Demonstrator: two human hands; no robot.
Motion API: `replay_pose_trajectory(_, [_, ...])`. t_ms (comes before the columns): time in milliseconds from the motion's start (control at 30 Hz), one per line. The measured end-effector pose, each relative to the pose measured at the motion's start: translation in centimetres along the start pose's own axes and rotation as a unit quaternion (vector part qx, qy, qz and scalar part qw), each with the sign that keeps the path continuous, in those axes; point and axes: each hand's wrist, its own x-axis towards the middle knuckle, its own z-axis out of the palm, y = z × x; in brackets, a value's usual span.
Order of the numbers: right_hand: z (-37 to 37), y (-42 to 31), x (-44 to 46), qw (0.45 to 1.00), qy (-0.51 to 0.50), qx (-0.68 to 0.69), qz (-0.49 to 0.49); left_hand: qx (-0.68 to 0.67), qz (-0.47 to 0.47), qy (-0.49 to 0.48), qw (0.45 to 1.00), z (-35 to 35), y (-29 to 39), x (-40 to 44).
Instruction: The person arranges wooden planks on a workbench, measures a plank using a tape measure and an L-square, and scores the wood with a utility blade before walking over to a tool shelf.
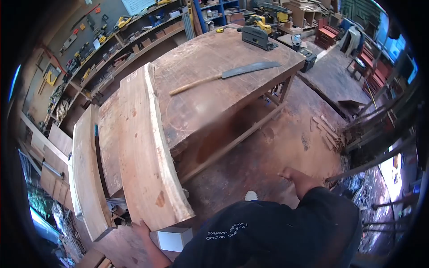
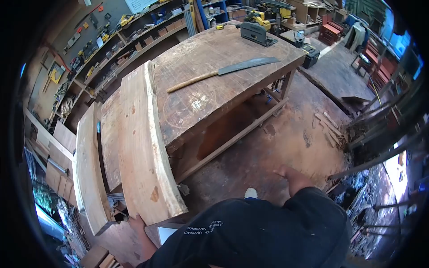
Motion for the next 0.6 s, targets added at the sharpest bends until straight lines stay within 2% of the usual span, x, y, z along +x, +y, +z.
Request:
replay_pose_trajectory(33, [-3.6,0.3,-3.2,0.999,0.019,0.034,0.017,0.046,-0.008,-0.004,0.999,0.0,3.2,-1.3])
replay_pose_trajectory(67, [-4.0,5.0,-0.9,0.994,-0.005,0.008,0.113,0.093,-0.02,-0.008,0.995,-0.3,5.8,-2.4])
replay_pose_trajectory(133, [-6.7,9.1,-1.8,0.971,0.009,0.129,0.2,0.07,0.038,-0.013,0.997,1.9,9.7,-2.1])
replay_pose_trajectory(200, [-8.8,10.4,-3.2,0.967,0.024,0.164,0.193,0.021,0.133,-0.023,0.991,2.8,16.2,-2.3])
replay_pose_trajectory(233, [-9.9,11.1,-3.8,0.957,0.048,0.212,0.193,0.007,0.157,-0.015,0.988,3.5,19.7,-2.3])
replay_pose_trajectory(400, [-12.7,13.1,-4.4,0.938,0.092,0.284,0.177,-0.047,0.275,-0.037,0.96,9.0,37.9,-0.7])
replay_pose_trajectory(500, [-14.3,14.9,-5.7,0.932,0.116,0.295,0.173,-0.08,0.363,-0.072,0.925,12.6,50.4,-1.6])
replay_pose_trajectory(600, [-13.6,20.2,-6.9,0.896,0.197,0.344,0.201,-0.114,0.438,-0.097,0.886,17.5,64.1,-4.1])
